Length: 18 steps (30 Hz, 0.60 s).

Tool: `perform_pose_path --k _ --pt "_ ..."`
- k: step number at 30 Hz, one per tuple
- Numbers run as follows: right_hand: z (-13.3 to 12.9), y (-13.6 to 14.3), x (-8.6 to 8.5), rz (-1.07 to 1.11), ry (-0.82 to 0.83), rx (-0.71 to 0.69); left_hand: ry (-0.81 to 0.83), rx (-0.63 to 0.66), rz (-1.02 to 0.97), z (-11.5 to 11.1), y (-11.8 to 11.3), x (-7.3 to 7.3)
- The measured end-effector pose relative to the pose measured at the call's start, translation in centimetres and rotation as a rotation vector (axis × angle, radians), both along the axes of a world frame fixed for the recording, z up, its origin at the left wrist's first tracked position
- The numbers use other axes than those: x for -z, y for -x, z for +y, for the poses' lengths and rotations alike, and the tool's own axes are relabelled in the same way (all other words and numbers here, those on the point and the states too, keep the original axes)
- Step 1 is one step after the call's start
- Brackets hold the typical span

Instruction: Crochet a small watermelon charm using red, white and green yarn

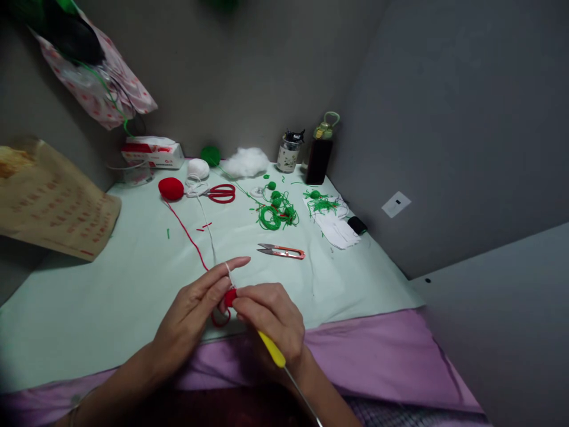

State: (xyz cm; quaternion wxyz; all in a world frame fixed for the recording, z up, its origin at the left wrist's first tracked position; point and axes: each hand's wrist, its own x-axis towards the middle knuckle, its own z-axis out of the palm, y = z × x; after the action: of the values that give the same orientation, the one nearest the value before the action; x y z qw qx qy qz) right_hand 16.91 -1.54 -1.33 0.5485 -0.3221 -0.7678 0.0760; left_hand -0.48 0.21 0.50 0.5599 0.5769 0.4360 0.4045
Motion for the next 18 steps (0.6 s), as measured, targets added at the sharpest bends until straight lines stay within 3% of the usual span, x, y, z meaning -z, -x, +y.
perform_pose_path --k 8,18 --pt "0.1 -0.23 -0.15 0.018 0.021 -0.005 -0.145 -0.046 0.001 0.07 0.27 -0.48" --pt "0.06 -0.32 -0.13 0.094 0.096 -0.095 -0.08 -0.069 -0.052 0.23 0.78 -0.82"
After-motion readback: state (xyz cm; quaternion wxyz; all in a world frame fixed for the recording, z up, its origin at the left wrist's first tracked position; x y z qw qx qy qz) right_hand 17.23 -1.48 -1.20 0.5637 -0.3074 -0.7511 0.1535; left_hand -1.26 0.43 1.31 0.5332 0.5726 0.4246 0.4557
